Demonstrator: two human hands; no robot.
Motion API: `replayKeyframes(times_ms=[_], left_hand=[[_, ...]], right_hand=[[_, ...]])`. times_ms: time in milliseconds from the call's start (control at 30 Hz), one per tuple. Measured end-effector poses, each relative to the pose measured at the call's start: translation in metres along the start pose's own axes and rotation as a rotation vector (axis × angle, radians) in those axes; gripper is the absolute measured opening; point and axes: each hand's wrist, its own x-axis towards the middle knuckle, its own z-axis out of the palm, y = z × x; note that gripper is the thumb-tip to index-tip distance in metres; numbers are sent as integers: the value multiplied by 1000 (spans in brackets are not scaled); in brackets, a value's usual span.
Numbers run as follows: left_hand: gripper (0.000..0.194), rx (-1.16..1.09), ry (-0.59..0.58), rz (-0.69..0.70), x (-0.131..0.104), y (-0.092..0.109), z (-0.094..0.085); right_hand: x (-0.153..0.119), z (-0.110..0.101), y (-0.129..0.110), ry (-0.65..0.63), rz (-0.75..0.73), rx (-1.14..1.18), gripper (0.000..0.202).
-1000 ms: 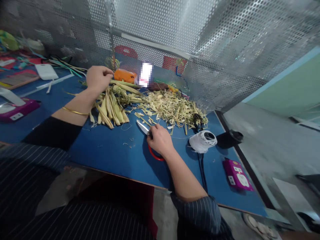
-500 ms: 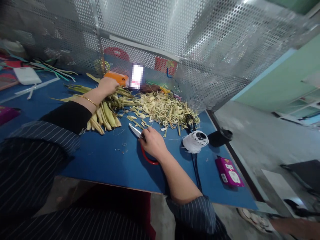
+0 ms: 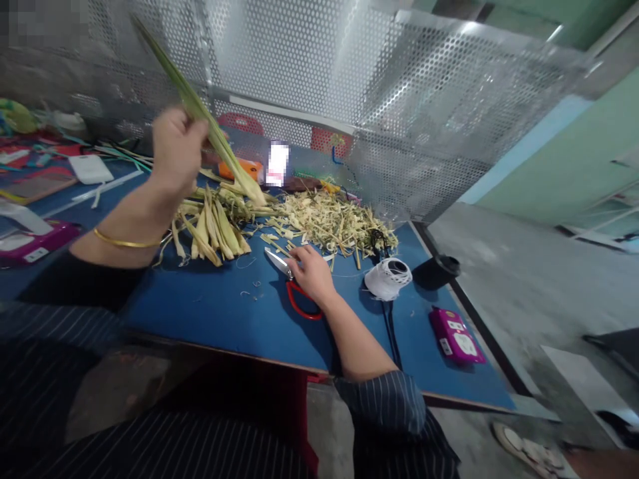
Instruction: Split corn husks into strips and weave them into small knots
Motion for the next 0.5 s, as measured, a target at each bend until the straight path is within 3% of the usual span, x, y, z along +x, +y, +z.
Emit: replayKeyframes(times_ms=[100, 167, 233, 300, 367, 500], left_hand=[[12, -271, -311, -292, -53, -10, 9], [10, -347, -356, -457, -78, -22, 13], [7, -366, -330, -528, -91, -34, 14], [8, -354, -295, -529, -93, -44, 13], [14, -350, -277, -496, -93, -51, 11], [35, -254, -350, -410, -105, -59, 14]], right_hand=[[4, -4, -9, 87, 103, 466, 37], [7, -6, -21, -25, 196, 777, 43], [10, -5, -36, -193, 260, 943, 40], [15, 0, -49, -297, 285, 935, 30], [20, 10, -57, -292, 295, 888, 20], [23, 30, -55, 0, 260, 752, 12]])
